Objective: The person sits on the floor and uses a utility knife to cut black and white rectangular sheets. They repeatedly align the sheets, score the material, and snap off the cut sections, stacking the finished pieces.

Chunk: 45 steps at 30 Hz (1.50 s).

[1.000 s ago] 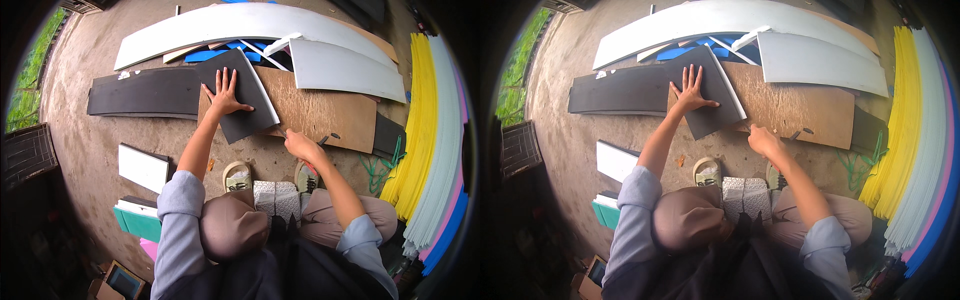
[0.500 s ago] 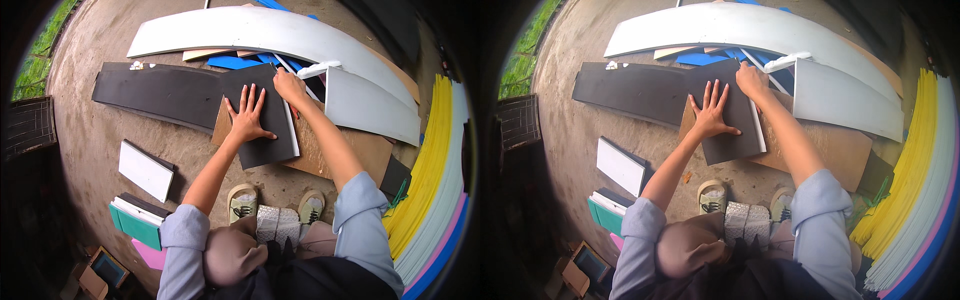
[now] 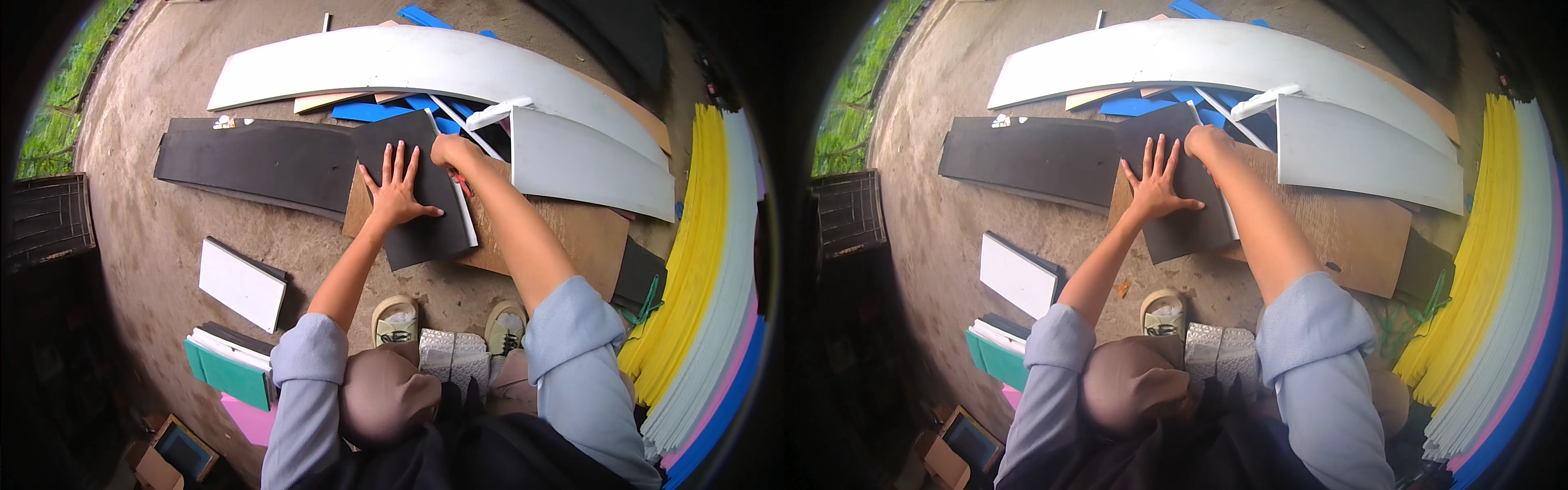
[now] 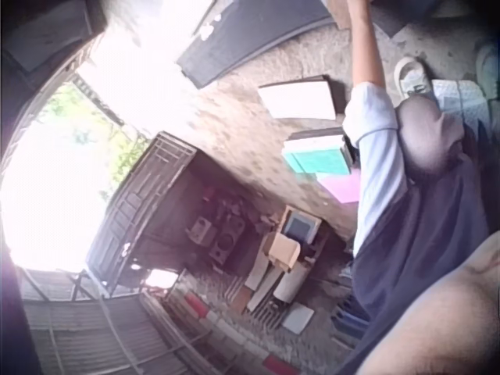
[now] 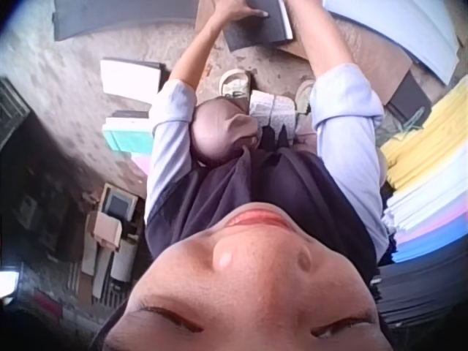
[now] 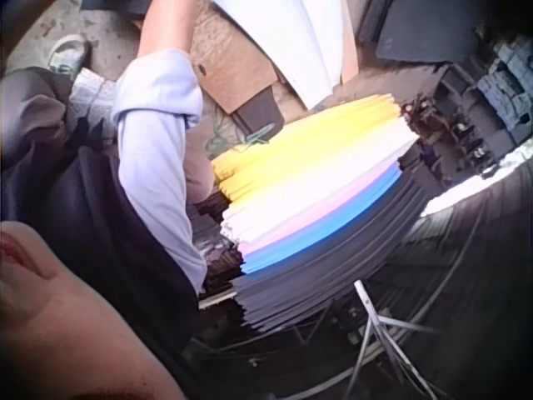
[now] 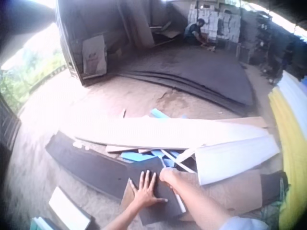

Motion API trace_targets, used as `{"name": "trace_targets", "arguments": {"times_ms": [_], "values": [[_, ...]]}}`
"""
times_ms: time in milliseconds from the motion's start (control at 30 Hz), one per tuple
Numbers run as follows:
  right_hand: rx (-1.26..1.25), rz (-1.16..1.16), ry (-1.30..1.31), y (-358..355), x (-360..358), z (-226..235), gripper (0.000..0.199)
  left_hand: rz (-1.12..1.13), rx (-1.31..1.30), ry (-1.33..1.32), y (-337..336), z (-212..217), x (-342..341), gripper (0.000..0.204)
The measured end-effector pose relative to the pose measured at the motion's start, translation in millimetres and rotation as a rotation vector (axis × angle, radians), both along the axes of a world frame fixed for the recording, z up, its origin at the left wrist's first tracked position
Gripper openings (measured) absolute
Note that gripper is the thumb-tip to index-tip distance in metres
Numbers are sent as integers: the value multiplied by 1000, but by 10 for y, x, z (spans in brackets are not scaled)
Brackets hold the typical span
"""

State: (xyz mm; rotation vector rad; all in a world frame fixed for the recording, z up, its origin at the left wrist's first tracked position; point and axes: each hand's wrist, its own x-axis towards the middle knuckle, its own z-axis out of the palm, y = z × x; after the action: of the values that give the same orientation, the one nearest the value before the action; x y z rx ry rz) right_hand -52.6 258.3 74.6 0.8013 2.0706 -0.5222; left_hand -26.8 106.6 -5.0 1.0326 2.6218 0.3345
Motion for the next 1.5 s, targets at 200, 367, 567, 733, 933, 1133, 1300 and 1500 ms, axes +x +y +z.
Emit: {"name": "trace_targets", "arguments": {"times_ms": [200, 367, 567, 733, 933, 1133, 1300, 1500], "values": [[-123, -114, 32, -146, 972, -5, 19, -19, -39, -16, 65, -16, -32, 135], [-21, -101, 129, -428, 1839, 15, 26, 1, -75, -40, 36, -39, -50, 136], [-35, -146, 183, -554, 2309, 37, 27, -18, -62, -49, 30, -13, -38, 135], [53, -58, 286, -706, 2596, -183, 24, -22, -59, -52, 82, 11, -7, 134], [-341, -186, 67, -267, 2492, 53, 23, -31, -6, -67, 21, -54, -41, 134], [-82, -401, 670, 86, 2011, -286, 26, -39, 54, -89, -36, -126, -140, 128], [36, -395, 862, 132, 1528, -990, 33, -16, 234, -164, 41, -178, -133, 112], [-513, -765, 685, 102, 1363, -688, 27, 112, 320, -354, -27, -58, -101, 117]]}}
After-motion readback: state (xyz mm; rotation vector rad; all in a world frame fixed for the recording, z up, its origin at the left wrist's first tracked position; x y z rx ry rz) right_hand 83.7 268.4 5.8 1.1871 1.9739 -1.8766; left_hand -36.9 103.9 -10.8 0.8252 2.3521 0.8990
